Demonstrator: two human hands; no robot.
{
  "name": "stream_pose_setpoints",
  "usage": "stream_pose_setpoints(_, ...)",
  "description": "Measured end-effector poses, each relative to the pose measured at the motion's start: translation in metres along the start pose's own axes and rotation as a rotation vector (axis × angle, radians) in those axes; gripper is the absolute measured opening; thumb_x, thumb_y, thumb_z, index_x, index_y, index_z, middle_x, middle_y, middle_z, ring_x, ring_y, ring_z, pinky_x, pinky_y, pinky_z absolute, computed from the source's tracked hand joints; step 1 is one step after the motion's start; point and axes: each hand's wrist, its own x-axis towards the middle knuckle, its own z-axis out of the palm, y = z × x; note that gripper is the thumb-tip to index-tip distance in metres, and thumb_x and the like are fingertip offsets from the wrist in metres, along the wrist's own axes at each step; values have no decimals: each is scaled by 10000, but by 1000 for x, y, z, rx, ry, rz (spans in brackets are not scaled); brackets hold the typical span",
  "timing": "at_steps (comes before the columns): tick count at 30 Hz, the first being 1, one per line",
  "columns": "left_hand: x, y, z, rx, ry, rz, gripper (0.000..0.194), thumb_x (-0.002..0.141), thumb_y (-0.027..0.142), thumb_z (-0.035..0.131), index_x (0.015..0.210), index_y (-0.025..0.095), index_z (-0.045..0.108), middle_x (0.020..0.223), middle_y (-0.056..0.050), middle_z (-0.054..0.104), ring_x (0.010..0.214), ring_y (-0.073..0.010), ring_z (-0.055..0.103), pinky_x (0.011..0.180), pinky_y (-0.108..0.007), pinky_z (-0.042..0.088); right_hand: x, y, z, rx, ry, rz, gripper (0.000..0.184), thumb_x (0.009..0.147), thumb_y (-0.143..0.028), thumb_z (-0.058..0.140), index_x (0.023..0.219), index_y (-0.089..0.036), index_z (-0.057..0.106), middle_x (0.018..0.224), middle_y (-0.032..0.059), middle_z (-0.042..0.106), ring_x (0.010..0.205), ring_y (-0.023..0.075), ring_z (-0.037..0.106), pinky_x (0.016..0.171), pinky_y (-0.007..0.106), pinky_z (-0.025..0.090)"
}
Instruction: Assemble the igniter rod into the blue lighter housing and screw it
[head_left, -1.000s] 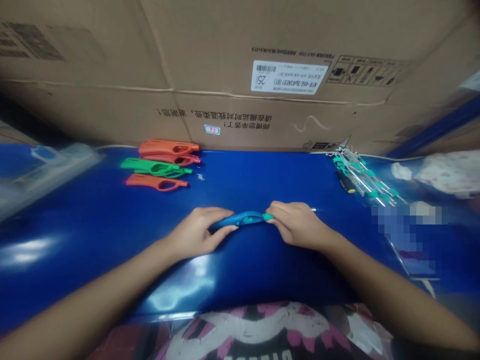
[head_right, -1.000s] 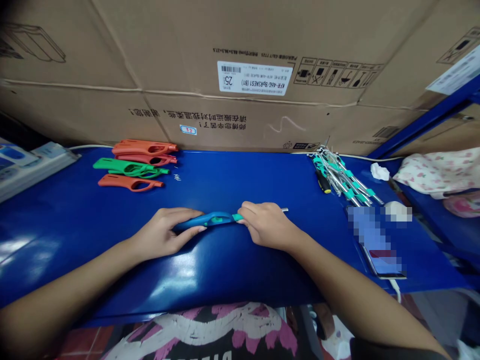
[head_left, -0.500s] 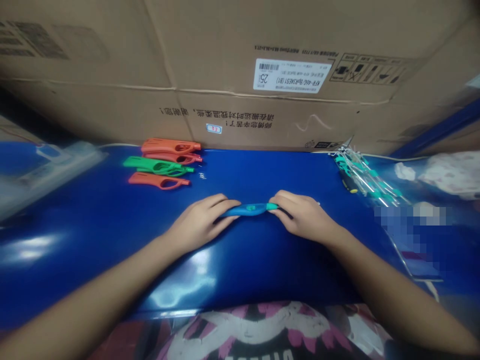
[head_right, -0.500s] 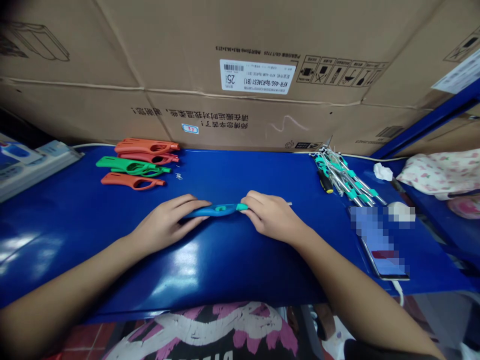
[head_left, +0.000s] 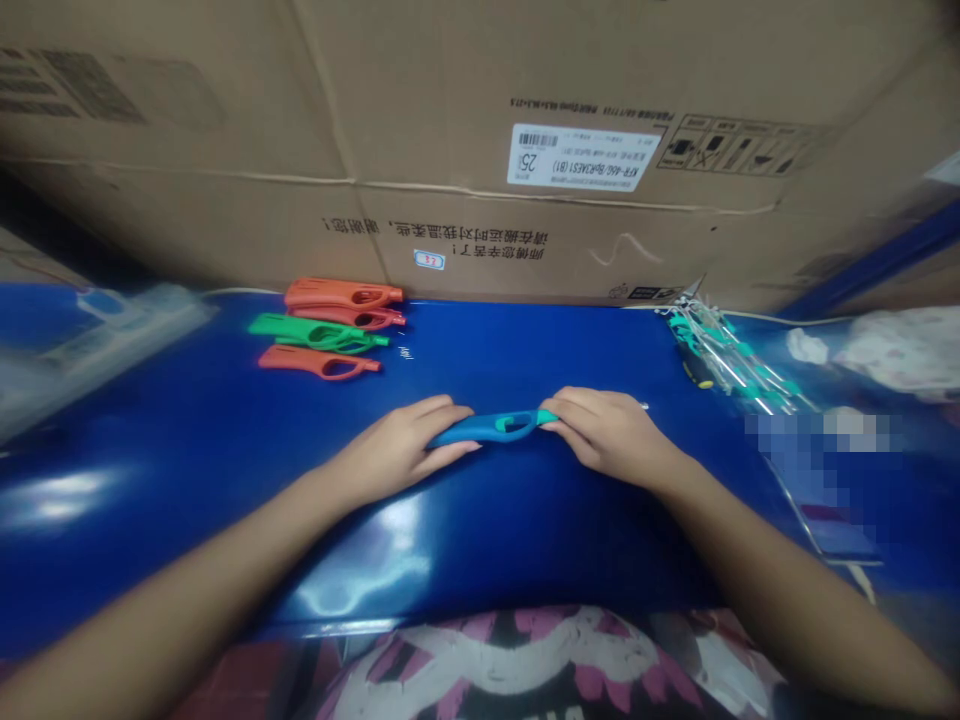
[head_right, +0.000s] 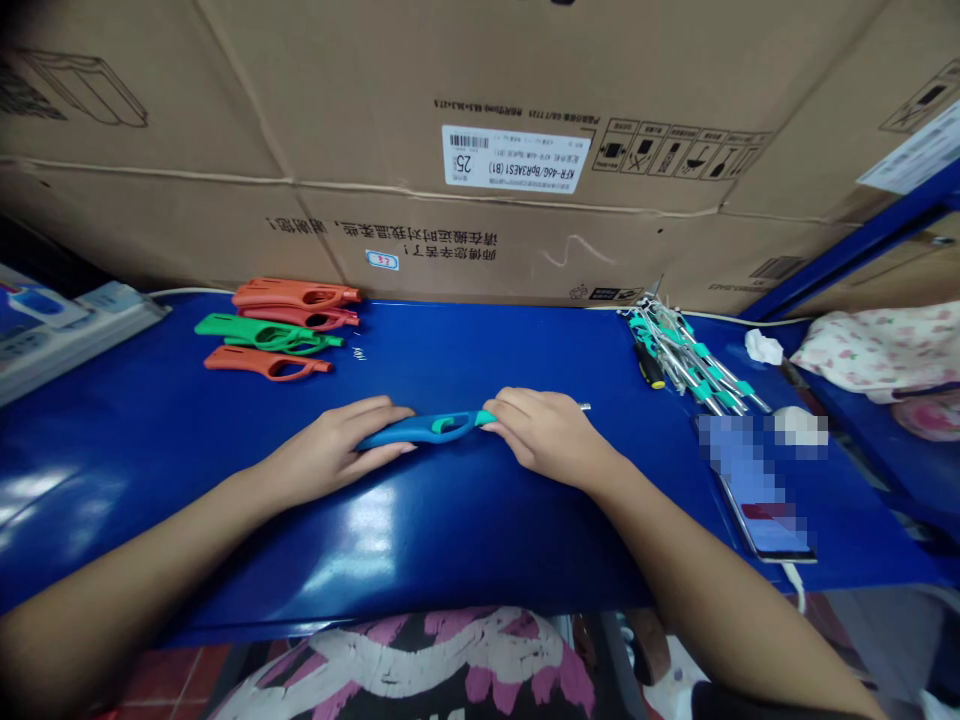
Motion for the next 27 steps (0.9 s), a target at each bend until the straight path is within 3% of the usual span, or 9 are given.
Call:
stream_pose_setpoints(5,-3,-3,1,3,-9,69,353,1020,415,490,1220,156,623,1025,-83,666,910,-185,662,822,-282,527,-2,-4,2,-8,96,-71,214,1017,-238,476,1047,-120,653,906,91,712,781,171,653,670,281,479)
stream_pose_setpoints(10,-4,0,5,-13,-14,55,344,1019,412,492,1221,165,622,1015,-77,668,905,-184,666,812,-280,531,-3,-5,2,-23,77,-60,243,1027,-256,445,1032,-132,654,874,85,703,752,170,637,653,283,465)
stream_pose_setpoints(15,2,1,0,-73,27,-37,328,987,414,557,1224,197,622,1073,-67,659,962,-185,648,866,-283,518,1,-4,-6,-15,-36,90,278,1039,-336,417,1063,-186,651,958,80,705,855,195,656,718,303,480)
stream_pose_setpoints(21,4,-9,-8,-104,189,-77,344,908,408,678,1189,210,657,1026,-41,685,844,-160,636,744,-263,505,2,-1,-12,77,19,227,184,1019,-329,478,1045,-221,624,988,62,693,881,185,654,711,284,478)
stream_pose_setpoints(27,4,-19,-1,52,72,28,348,943,363,631,1242,186,654,1115,-94,641,1044,-215,616,936,-337,510,0,5,-4,69,-58,212,127,991,-291,531,1032,-216,625,976,50,678,873,192,640,677,292,454)
